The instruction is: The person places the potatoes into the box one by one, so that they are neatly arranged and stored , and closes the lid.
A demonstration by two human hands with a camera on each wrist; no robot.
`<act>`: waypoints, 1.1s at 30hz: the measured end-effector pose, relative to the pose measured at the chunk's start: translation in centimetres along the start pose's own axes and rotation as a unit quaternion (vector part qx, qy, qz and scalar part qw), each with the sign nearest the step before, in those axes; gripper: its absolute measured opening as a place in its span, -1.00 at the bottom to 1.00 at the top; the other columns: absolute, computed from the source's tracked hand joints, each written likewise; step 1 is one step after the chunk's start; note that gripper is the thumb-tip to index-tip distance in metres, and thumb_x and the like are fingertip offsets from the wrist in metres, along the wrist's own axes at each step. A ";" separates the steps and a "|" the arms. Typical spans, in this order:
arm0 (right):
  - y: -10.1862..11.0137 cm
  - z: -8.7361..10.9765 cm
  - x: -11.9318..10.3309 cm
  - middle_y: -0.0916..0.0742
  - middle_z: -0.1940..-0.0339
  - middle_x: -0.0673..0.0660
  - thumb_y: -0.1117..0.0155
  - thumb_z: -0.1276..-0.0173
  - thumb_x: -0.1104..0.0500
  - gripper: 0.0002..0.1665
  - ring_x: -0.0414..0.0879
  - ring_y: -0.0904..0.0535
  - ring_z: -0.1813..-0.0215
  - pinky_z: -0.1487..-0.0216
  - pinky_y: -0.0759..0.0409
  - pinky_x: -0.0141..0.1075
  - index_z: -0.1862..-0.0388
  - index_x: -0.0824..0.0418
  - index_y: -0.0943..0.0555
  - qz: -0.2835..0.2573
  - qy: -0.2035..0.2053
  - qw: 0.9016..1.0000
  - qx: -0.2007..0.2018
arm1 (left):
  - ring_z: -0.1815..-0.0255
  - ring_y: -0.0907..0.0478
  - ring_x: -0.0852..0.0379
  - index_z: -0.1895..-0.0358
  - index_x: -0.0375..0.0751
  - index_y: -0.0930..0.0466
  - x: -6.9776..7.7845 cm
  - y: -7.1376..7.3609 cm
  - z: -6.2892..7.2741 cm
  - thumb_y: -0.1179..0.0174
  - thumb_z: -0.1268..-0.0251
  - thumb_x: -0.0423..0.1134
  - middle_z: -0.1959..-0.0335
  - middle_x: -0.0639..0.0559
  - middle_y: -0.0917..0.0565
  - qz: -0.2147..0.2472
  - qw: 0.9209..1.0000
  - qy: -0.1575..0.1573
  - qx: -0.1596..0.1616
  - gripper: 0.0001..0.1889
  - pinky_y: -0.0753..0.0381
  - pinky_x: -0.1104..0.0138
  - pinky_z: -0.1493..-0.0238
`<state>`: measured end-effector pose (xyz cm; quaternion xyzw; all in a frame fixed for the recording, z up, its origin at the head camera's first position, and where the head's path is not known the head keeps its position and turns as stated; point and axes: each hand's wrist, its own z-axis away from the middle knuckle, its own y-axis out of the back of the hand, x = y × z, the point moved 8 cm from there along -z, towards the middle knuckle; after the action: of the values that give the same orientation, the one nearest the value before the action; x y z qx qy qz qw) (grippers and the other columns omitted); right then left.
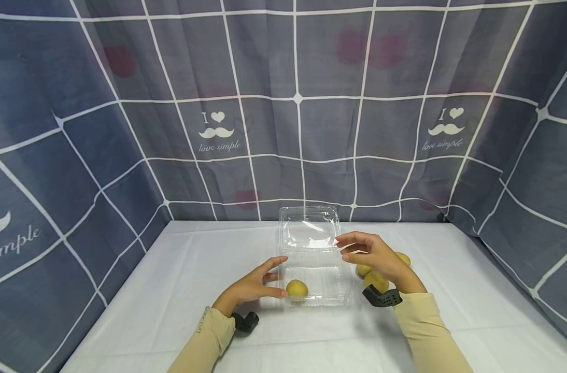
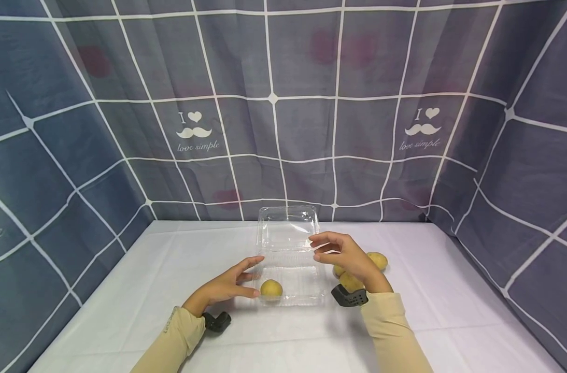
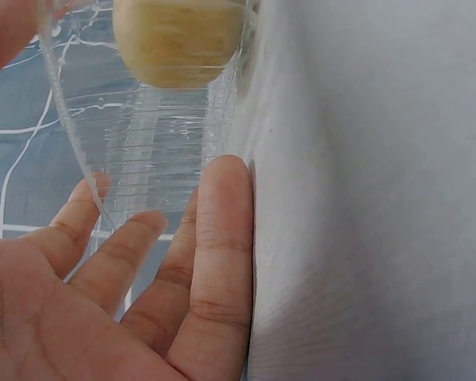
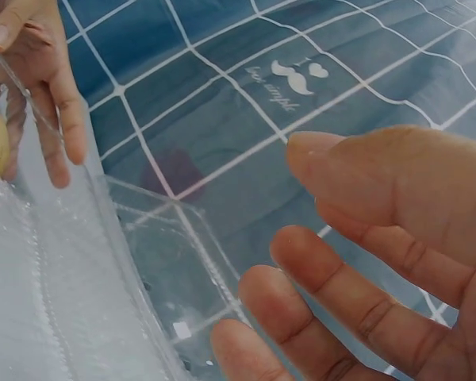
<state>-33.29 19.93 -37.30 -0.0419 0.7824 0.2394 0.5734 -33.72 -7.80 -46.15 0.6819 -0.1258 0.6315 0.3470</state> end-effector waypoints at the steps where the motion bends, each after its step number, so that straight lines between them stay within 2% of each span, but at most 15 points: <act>1: 0.2 0.1 0.0 -0.78 -0.14 0.08 -0.43 -0.48 0.32 -0.44 0.09 -0.72 -0.17 -0.14 -0.72 -0.32 -0.36 0.57 -0.56 0.003 -0.002 1.000 0.003 | -0.63 -0.23 -0.46 -0.75 -0.20 -0.07 0.0 0.0 0.0 -0.54 -0.34 -0.23 -0.75 -0.24 -0.10 0.000 1.000 0.001 0.001 0.03 -0.43 -0.30 -0.48; 4: 0.8 0.3 0.1 -0.78 -0.18 0.15 -0.43 -0.49 0.29 -0.44 0.13 -0.71 -0.20 -0.15 -0.71 -0.32 -0.37 0.52 -0.57 0.009 -0.011 1.000 0.011 | -0.63 -0.23 -0.47 -0.75 -0.21 -0.06 0.0 0.0 0.1 -0.54 -0.35 -0.23 -0.75 -0.25 -0.09 -0.001 1.000 0.000 0.000 0.03 -0.43 -0.31 -0.48; 8: 1.6 0.5 0.1 -0.77 -0.19 0.18 -0.42 -0.50 0.28 -0.45 -0.01 -0.71 -0.19 -0.15 -0.71 -0.33 -0.38 0.50 -0.58 0.017 -0.015 1.000 0.022 | -0.64 -0.22 -0.46 -0.75 -0.21 -0.05 0.1 0.0 0.0 -0.53 -0.36 -0.24 -0.76 -0.24 -0.08 0.000 1.000 0.001 -0.001 0.02 -0.42 -0.30 -0.50; 11: 2.3 0.7 0.1 -0.78 -0.16 0.09 -0.41 -0.51 0.29 -0.47 -0.14 -0.72 -0.14 -0.14 -0.69 -0.36 -0.37 0.51 -0.58 0.018 -0.010 0.999 0.033 | -0.64 -0.22 -0.46 -0.75 -0.22 -0.05 0.2 0.0 0.0 -0.52 -0.36 -0.25 -0.76 -0.24 -0.08 0.001 1.000 0.000 -0.001 0.02 -0.42 -0.29 -0.50; 14: 2.9 0.9 0.0 -0.79 -0.12 -0.06 -0.41 -0.51 0.33 -0.51 -0.18 -0.73 -0.10 -0.14 -0.67 -0.41 -0.33 0.52 -0.60 0.015 0.001 0.999 0.047 | -0.63 -0.23 -0.46 -0.75 -0.23 -0.06 0.2 0.0 -0.1 -0.52 -0.36 -0.26 -0.76 -0.25 -0.09 0.002 1.000 -0.003 -0.001 0.02 -0.44 -0.28 -0.49; 17: 3.5 1.3 -0.2 -0.80 -0.08 -0.18 -0.41 -0.51 0.34 -0.51 -0.19 -0.75 -0.07 -0.13 -0.67 -0.44 -0.31 0.56 -0.58 0.015 0.012 0.998 0.062 | -0.62 -0.24 -0.46 -0.75 -0.23 -0.06 0.2 -0.1 -0.1 -0.52 -0.36 -0.27 -0.75 -0.25 -0.09 0.000 1.000 -0.006 -0.001 0.02 -0.44 -0.28 -0.48; 20: 4.2 1.7 -0.2 -0.80 -0.07 -0.22 -0.43 -0.50 0.34 -0.49 -0.17 -0.76 -0.08 -0.13 -0.67 -0.45 -0.32 0.58 -0.56 0.015 0.017 0.997 0.073 | -0.62 -0.24 -0.46 -0.75 -0.24 -0.06 0.1 -0.1 -0.1 -0.52 -0.35 -0.28 -0.75 -0.27 -0.08 0.000 1.000 -0.007 -0.001 0.02 -0.45 -0.29 -0.48; 23: 4.8 2.0 0.0 -0.79 -0.07 -0.22 -0.44 -0.50 0.32 -0.51 -0.14 -0.76 -0.09 -0.13 -0.68 -0.44 -0.32 0.51 -0.60 0.013 0.019 0.996 0.082 | -0.62 -0.25 -0.46 -0.74 -0.24 -0.06 0.0 -0.1 -0.1 -0.52 -0.35 -0.28 -0.75 -0.28 -0.09 0.000 1.000 -0.007 -0.001 0.02 -0.45 -0.29 -0.48; 28: 5.5 2.3 0.5 -0.79 -0.07 -0.23 -0.44 -0.51 0.32 -0.60 -0.19 -0.75 -0.09 -0.14 -0.69 -0.45 -0.28 0.26 -0.69 0.012 0.018 0.996 0.089 | -0.62 -0.25 -0.46 -0.74 -0.26 -0.06 0.0 -0.1 0.0 -0.52 -0.35 -0.28 -0.75 -0.28 -0.09 0.000 1.000 -0.009 -0.001 0.01 -0.45 -0.29 -0.48; 33: 6.0 2.5 1.0 -0.79 -0.06 -0.24 -0.42 -0.51 0.34 -0.60 -0.21 -0.75 -0.09 -0.14 -0.69 -0.45 -0.29 0.30 -0.69 0.019 0.016 0.995 0.100 | -0.62 -0.25 -0.46 -0.74 -0.26 -0.06 0.0 0.0 0.0 -0.51 -0.35 -0.28 -0.75 -0.28 -0.09 -0.001 1.000 -0.011 0.000 0.01 -0.44 -0.29 -0.48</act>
<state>-33.52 26.51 -36.78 0.0268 0.8121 0.1708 0.5573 -33.73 -7.74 -46.13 0.6884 -0.1294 0.6240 0.3464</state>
